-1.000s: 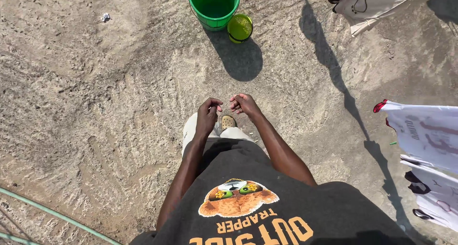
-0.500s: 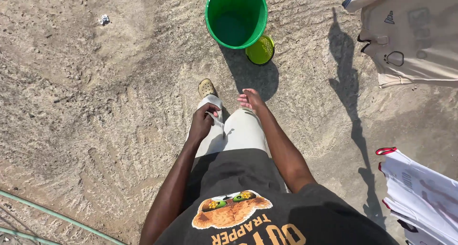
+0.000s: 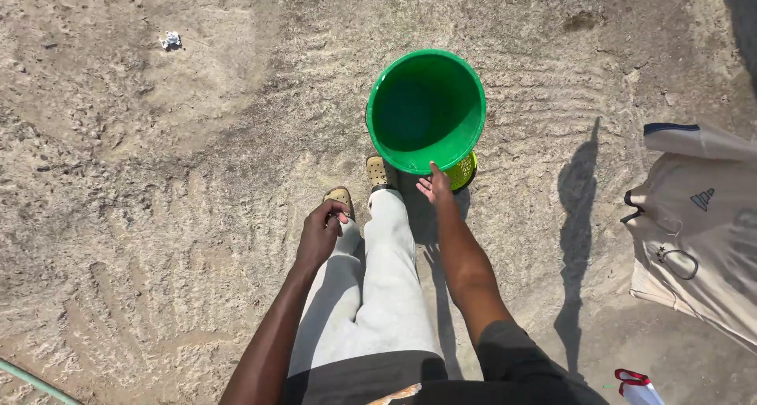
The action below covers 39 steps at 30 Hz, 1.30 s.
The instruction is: Tying gloves to rebar, moving a green bucket, and checking laundry on a line.
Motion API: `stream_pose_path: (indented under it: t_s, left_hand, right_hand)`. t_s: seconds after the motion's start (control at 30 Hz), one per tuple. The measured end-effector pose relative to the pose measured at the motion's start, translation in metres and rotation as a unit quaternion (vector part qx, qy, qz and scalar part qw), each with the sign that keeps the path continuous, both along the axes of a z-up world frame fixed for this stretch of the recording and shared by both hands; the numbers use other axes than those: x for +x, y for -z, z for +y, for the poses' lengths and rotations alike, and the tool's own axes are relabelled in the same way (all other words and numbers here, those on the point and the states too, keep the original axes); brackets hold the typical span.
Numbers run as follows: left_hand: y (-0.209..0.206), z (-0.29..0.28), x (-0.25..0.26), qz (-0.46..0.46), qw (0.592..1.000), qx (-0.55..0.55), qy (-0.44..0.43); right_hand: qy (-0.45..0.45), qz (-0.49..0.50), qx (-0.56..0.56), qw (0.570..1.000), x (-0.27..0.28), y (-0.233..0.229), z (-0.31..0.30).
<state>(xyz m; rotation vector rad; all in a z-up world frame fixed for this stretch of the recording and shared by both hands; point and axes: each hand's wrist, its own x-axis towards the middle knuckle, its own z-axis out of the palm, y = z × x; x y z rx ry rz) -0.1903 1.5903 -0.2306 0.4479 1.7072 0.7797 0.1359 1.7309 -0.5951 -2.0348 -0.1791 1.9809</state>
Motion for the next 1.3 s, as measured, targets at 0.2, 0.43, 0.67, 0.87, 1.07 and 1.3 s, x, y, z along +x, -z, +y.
stream_pose_path:
  t_s: [0.2, 0.43, 0.67, 0.87, 1.07, 1.3]
  left_hand:
    - [0.012, 0.056, 0.011, -0.021, 0.999, 0.013, -0.029]
    - [0.041, 0.082, 0.002, 0.2, 0.975, -0.004, -0.095]
    - [0.041, 0.109, -0.068, 0.087, 0.939, -0.088, -0.321]
    - [0.049, 0.158, -0.068, 0.044, 0.956, -0.053, -0.285]
    - [0.07, 0.138, -0.056, -0.018, 0.953, 0.014, -0.302]
    - [0.07, 0.05, -0.104, -0.093, 0.889, -0.079, -0.441]
  right_hand:
    - [-0.038, -0.069, 0.035, 0.996, -0.04, -0.001, 0.061]
    - [-0.169, -0.07, 0.146, 0.972, -0.144, -0.114, 0.135]
    - [-0.305, 0.07, 0.204, 0.928, -0.212, -0.205, 0.18]
    - [-0.182, 0.153, 0.191, 0.952, -0.219, -0.242, 0.19]
    - [-0.268, 0.088, 0.19, 0.941, -0.219, -0.275, 0.164]
    - [-0.397, 0.044, 0.168, 0.901, -0.27, -0.293, 0.134]
